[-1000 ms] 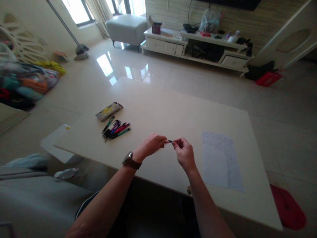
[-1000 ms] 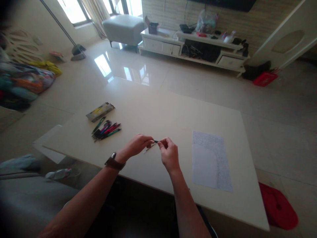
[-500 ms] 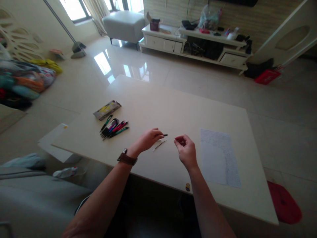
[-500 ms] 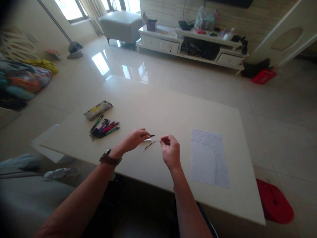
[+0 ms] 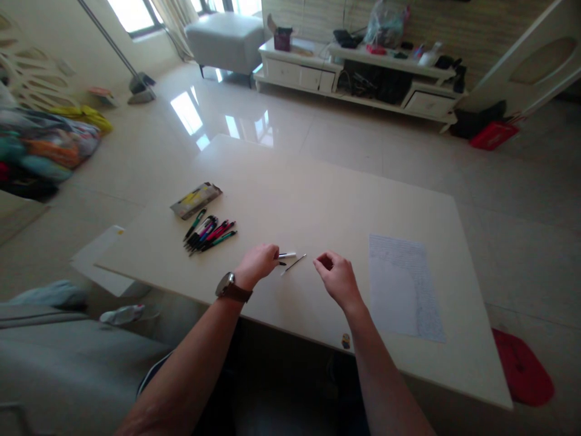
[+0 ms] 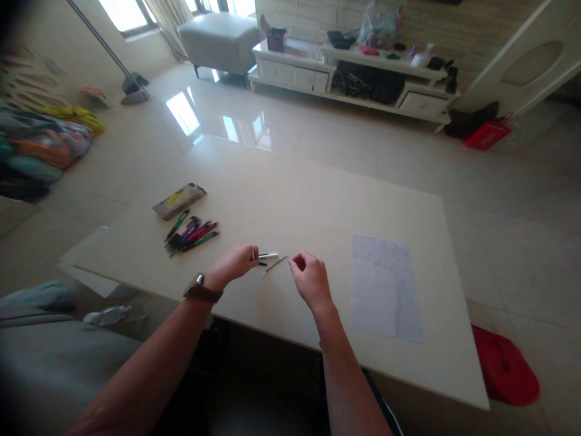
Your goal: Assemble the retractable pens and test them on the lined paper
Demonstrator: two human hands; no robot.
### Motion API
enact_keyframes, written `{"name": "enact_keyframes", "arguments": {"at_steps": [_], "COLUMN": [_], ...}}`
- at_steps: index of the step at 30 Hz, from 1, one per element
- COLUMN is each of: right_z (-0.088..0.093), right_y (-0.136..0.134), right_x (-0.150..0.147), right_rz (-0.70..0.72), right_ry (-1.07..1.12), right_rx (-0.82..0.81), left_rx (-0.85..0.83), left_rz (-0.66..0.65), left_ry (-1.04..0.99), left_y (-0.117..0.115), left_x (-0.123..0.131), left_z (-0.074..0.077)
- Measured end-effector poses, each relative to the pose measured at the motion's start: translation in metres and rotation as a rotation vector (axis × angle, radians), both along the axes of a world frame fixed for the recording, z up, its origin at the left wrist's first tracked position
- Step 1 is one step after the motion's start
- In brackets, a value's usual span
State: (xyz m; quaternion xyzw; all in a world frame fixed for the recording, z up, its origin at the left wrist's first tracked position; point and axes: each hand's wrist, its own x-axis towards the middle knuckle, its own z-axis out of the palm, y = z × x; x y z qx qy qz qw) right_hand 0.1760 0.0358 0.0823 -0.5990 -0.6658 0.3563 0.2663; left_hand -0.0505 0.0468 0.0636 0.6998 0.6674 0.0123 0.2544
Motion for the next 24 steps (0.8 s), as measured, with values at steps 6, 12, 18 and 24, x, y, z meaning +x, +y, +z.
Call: {"name": "enact_keyframes", "arguments": {"at_steps": [6, 12, 18, 24], "right_z": [-0.001, -0.004, -0.008, -0.015], "right_y": [-0.001, -0.003, -0.004, -0.004], "right_x": [0.0, 0.004, 0.001, -0.007], "right_rz": [0.027, 0.084, 0.164, 0.222], "right_ry": [-0.038, -0.095, -0.175, -0.252], "right_rx": [0.01, -0.004, -0.08, -0.133], "left_rx": [0.002, -0.022, -0.086, -0.295], "left_rz": [-0.016, -0.021, 0.215, 0.343], "left_ry": [0.06, -0.044, 0.006, 0.162], "left_y": [-0.001, 0.004, 0.012, 0.007], "left_x": [0.007, -0.007, -0.058, -0.092], "left_z": [0.002, 0.0, 0.007, -0.008]}}
